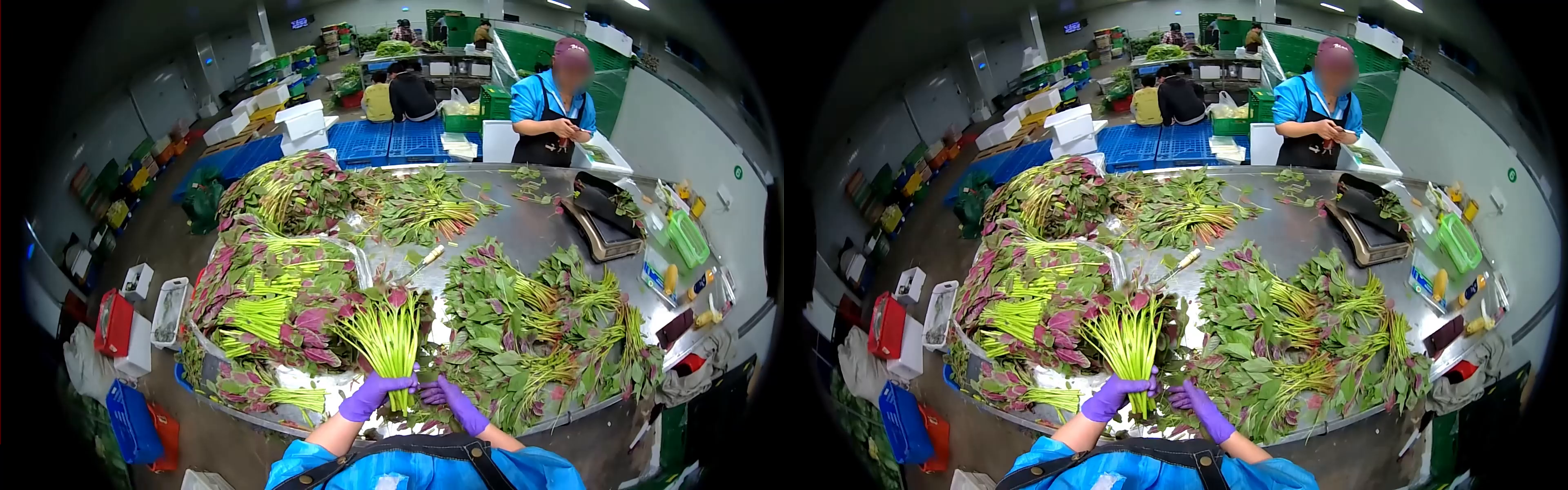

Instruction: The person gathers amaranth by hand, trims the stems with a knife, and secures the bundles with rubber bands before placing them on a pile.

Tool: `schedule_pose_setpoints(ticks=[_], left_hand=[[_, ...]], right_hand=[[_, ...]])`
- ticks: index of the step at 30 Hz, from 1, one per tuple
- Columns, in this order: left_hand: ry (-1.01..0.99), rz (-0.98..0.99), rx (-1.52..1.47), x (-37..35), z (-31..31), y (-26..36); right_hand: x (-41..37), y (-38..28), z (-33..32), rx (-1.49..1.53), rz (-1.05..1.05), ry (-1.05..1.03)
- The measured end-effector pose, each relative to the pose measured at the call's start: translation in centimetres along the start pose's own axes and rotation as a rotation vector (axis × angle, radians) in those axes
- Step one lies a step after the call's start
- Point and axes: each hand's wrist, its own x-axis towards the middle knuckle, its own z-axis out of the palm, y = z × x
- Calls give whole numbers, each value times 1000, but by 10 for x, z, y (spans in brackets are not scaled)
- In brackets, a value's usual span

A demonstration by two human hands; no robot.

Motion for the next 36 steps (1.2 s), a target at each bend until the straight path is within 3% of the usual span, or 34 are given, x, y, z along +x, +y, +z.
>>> schedule_pose_setpoints(ticks=[2,4,5,7,8,11,13,15,17,21,23,24,27,31,36], left_hand=[[13,-7,67,1,-2,-13],[64,-102,-65,-3,-8,-45],[111,-162,-127,-4,-7,-52],[242,-520,-141,-19,12,-36],[181,-471,-273,-14,-29,-101],[210,-610,-348,-23,-27,-108],[160,-564,-374,-22,-22,-100],[109,-509,-407,-25,-21,-99],[90,-633,-400,-27,-25,-95],[28,-396,-211,-38,-25,-99],[126,-598,-429,-43,-8,-71],[113,-627,-468,-39,-28,-97],[127,-519,-389,-40,-21,-95],[195,-650,-458,-42,-6,-76],[113,-611,-480,-41,-28,-107]], right_hand=[[3,5,-2,2,-2,-25],[0,0,4,104,-85,-118],[-6,-7,10,167,-17,-64],[0,9,6,222,67,-52],[-3,8,12,201,94,31],[3,24,6,95,154,-47],[-3,11,18,98,181,-6],[-3,7,21,132,266,-101],[-12,-7,29,138,243,-96],[-32,-45,46,-109,62,-161],[-24,-29,40,-58,174,-154],[-17,-20,36,-87,227,-178],[-19,-22,44,-249,170,-97],[-14,-14,42,-131,240,-127],[-13,-10,37,76,258,-228]])
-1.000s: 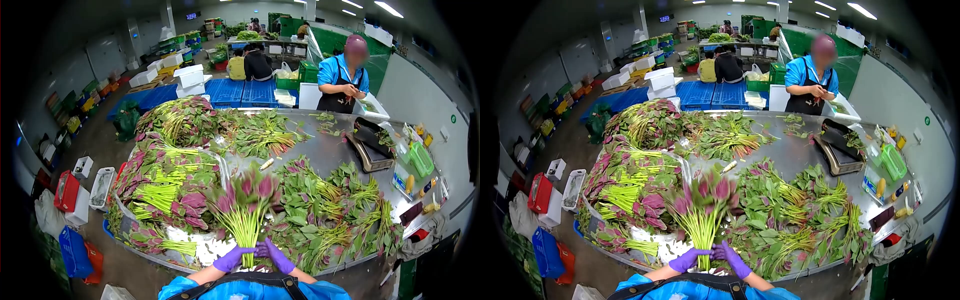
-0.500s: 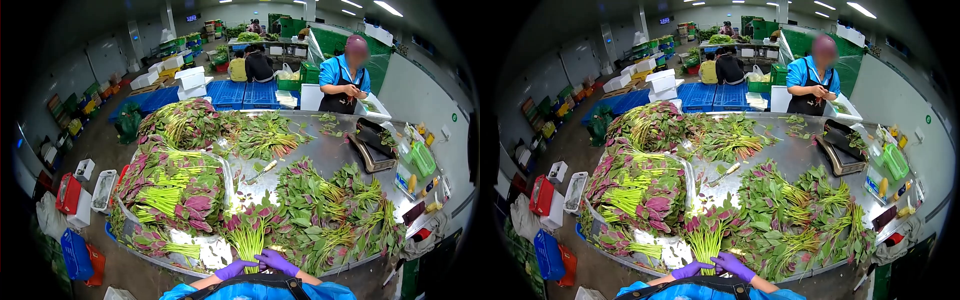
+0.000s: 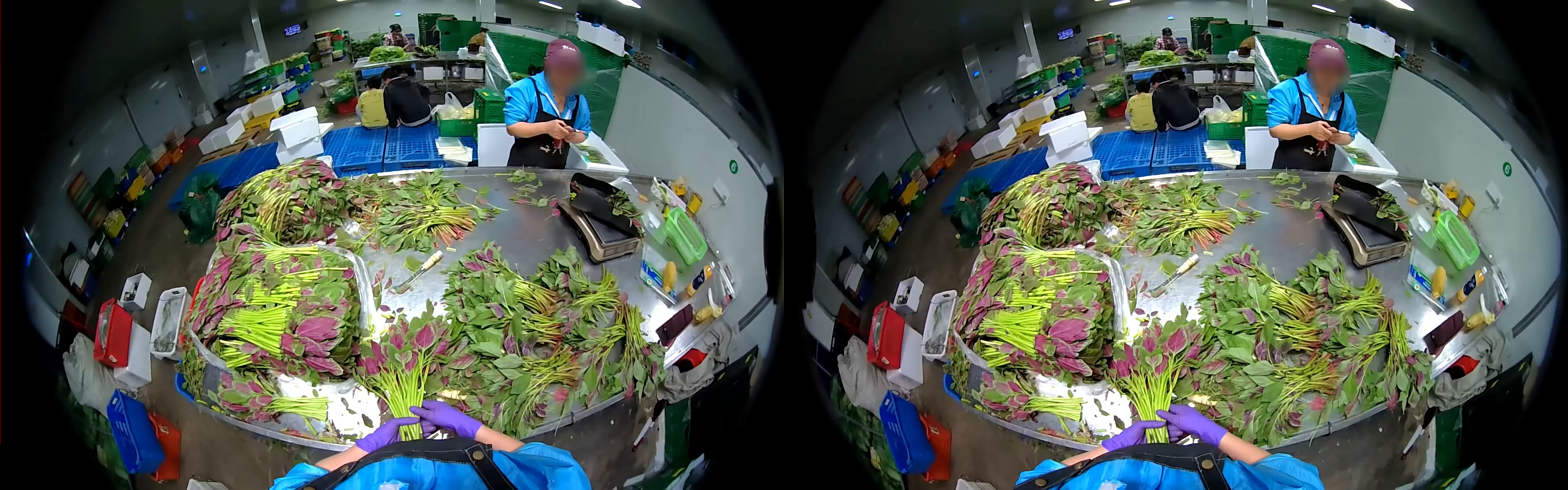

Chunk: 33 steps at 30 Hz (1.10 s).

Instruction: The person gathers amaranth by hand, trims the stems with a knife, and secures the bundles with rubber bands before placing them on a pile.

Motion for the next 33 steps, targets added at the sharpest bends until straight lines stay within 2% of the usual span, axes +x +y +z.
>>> schedule_pose_setpoints(ticks=[1,3,5,7,8,9,10,11,13,17,20,22,25,27,29,30,31,32,33], left_hand=[[1,-4,6,-16,27,7],[282,-134,63,-46,76,18],[218,-112,77,-41,63,13],[159,-88,86,-24,27,2],[66,-96,13,-5,-5,-4],[-27,-99,-63,-3,-7,-2],[-17,-41,-72,-3,-9,-2],[-13,-40,-74,-2,-11,-1],[-30,-76,-132,2,-11,2],[30,14,47,-9,12,2],[33,15,56,-8,4,1],[23,16,59,-5,-3,1],[1,-58,-45,-7,-1,-1],[44,-42,30,-8,8,1],[86,-17,41,-8,13,2],[63,134,196,-6,14,2],[43,291,351,-5,15,4],[48,230,276,-15,28,11],[5,315,335,-19,34,15]], right_hand=[[-1,0,1,12,24,-2],[2,6,0,39,24,-27],[5,12,-2,82,33,-81],[3,8,4,69,15,-52],[6,11,2,16,44,-47],[11,13,-2,-42,74,-45],[16,17,-5,-237,51,1],[18,22,-8,-281,23,19],[19,20,-9,-283,29,44],[14,16,-7,-192,11,13],[14,13,-8,-229,26,-14],[10,8,-5,-427,-16,23],[3,-4,1,-403,53,10],[16,7,-4,-354,42,6],[11,2,1,-444,61,97],[-5,-14,13,-470,35,159],[-9,-22,15,-532,4,174],[-20,-34,23,-477,-73,140],[-33,-47,30,-417,-146,105]])
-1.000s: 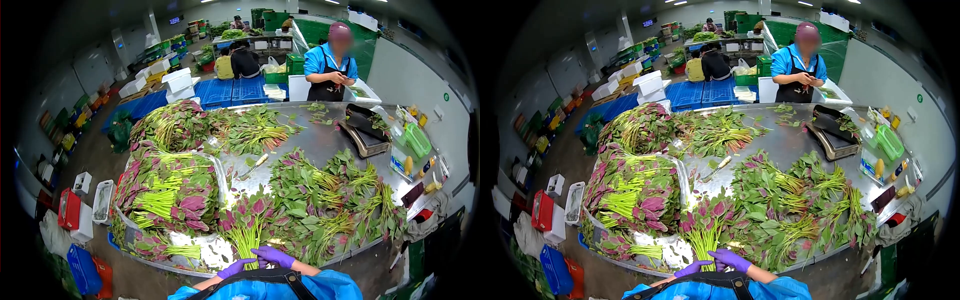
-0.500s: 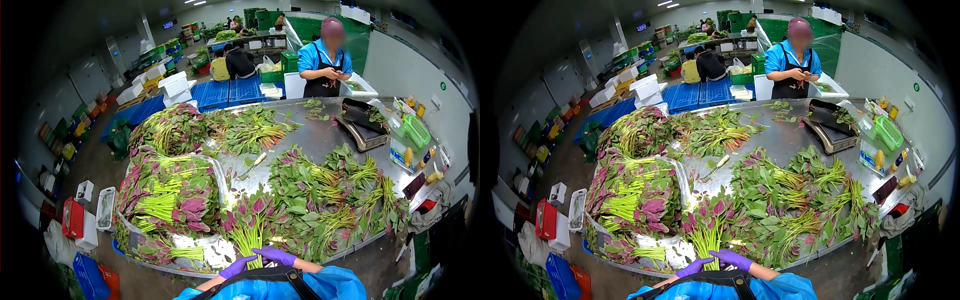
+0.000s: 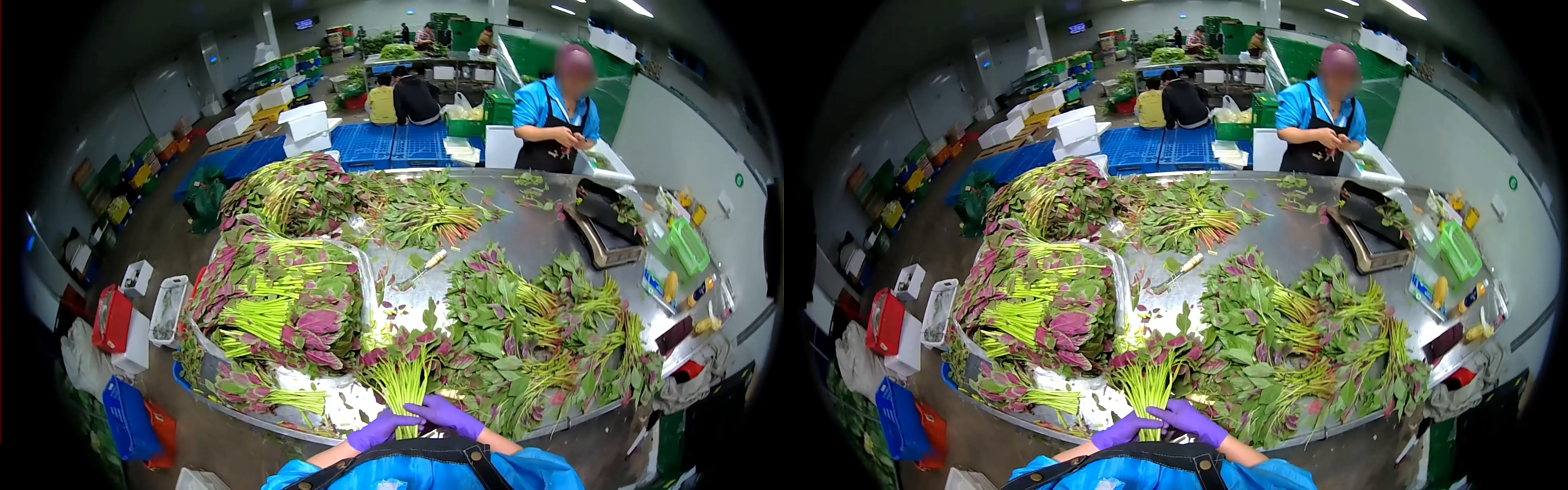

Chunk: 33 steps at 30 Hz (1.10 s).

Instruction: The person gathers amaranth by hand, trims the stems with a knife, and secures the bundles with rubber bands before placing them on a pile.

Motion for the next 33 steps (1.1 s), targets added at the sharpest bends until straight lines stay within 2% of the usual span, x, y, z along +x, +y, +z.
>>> schedule_pose_setpoints(ticks=[1,6,8,9,10,12,13,14,16,17,18,20,22,23,25,26,28,29,30,31,32,33], left_hand=[[-2,14,33,-4,7,9],[35,46,84,-10,23,35],[-66,210,141,-18,27,51],[-68,242,124,-19,27,55],[-80,245,70,-12,21,53],[-95,245,151,-11,20,61],[-94,277,222,-20,30,71],[-177,261,195,-14,24,67],[-4,232,117,9,14,54],[105,147,22,24,3,42],[93,109,-21,25,1,42],[89,46,-120,22,6,42],[80,34,-118,33,-3,21],[81,-16,-55,28,6,19],[96,-178,-38,29,11,-2],[24,-64,1,38,-1,-29],[93,166,325,41,-3,-42],[86,160,328,41,-5,-47],[146,128,472,38,1,-41],[197,100,621,41,5,-36],[167,106,642,49,6,-34],[197,250,682,59,6,-33]], right_hand=[[-6,-13,-2,-56,-106,-8],[14,13,-14,126,-15,-74],[4,8,-14,506,-336,-214],[4,14,-20,527,-346,-333],[9,22,-22,531,-350,-321],[16,40,-23,477,-277,-204],[17,38,-26,412,-317,-241],[17,36,-26,401,-307,-227],[7,22,-23,447,-120,-116],[16,33,-24,384,-82,-32],[18,36,-26,395,-44,-23],[11,29,-21,517,-109,63],[22,53,-25,629,-119,11],[20,52,-18,583,-112,56],[8,17,-12,510,-37,137],[20,34,-4,501,-129,198],[16,27,9,459,-200,278],[25,42,12,335,-216,341],[35,54,13,212,-237,411],[26,29,10,6,-101,460],[47,61,8,5,-246,545],[44,42,2,6,-308,553]])
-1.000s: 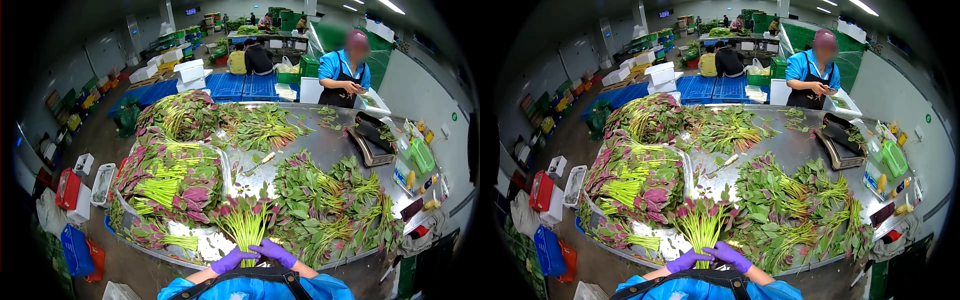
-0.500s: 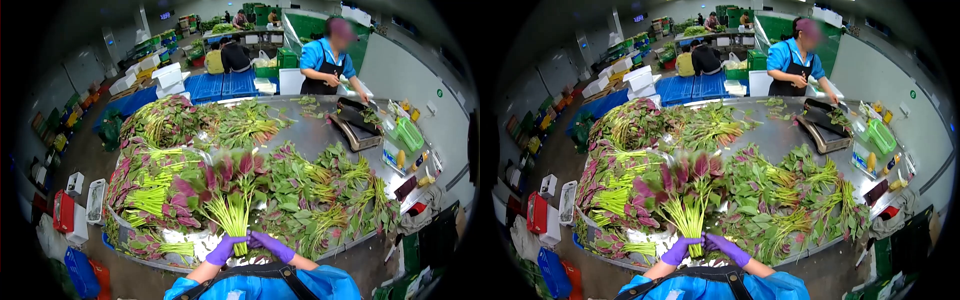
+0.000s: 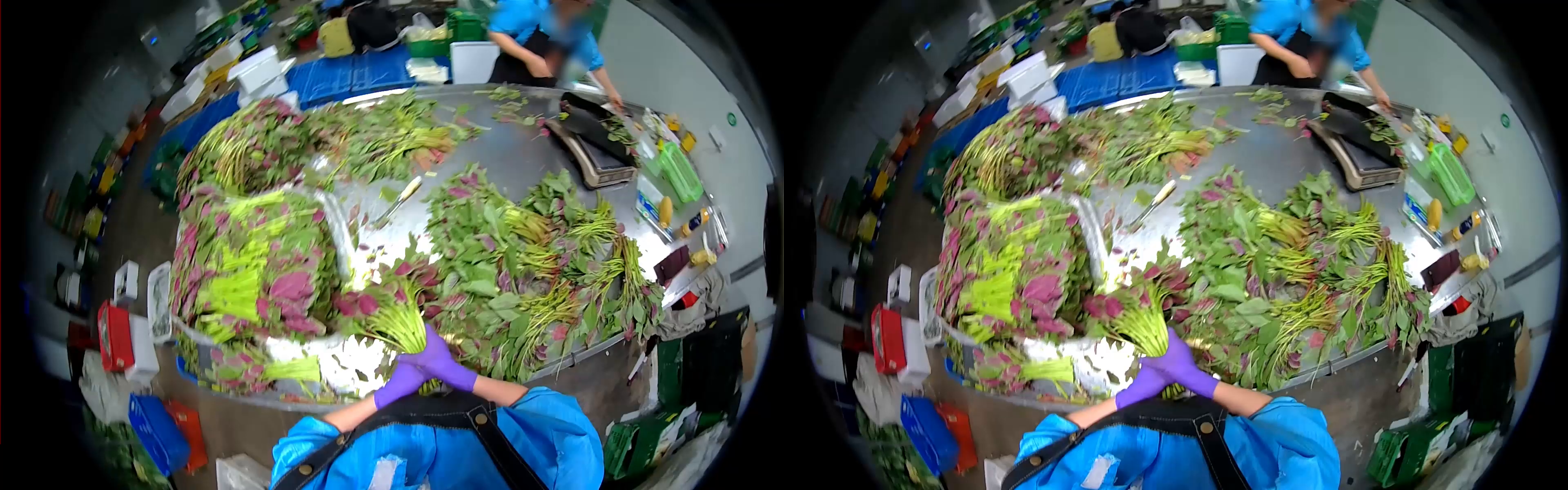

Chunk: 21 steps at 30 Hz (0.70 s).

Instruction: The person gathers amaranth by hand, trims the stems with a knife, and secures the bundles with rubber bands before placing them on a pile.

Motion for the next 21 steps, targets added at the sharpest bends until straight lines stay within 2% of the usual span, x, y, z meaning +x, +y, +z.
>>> schedule_pose_setpoints(ticks=[2,3,5,6,7,9,11,12,13,15,17,19,20,21], left_hand=[[141,252,47,21,4,2],[114,270,50,32,1,16],[-27,176,190,46,-6,55],[-118,199,17,57,-7,64],[-133,223,-129,54,-3,102],[-80,260,-107,64,-6,84],[-90,84,-358,59,-12,67],[-78,-3,-395,56,-17,64],[-10,-99,-441,51,-20,47],[76,-153,-406,41,-25,30],[200,-230,-432,32,-28,16],[285,-312,-407,29,-30,24],[328,-333,-417,30,-30,20],[374,-360,-428,29,-30,15]], right_hand=[[16,-26,-14,-42,-121,5],[29,-39,-25,-46,-131,36],[59,-75,-52,-15,-233,-31],[80,-95,-73,-123,-253,9],[102,-116,-96,-231,-270,41],[142,-163,-140,40,-261,-18],[190,-191,-189,-110,-506,-18],[216,-198,-214,-209,-533,-17],[242,-198,-238,-305,-560,-14],[296,-176,-283,-263,-529,-95],[335,-140,-322,-507,-432,-62],[373,-79,-359,-1076,-325,-17],[398,-22,-383,-1184,-360,-4],[398,-7,-390,-1386,-66,-62]])
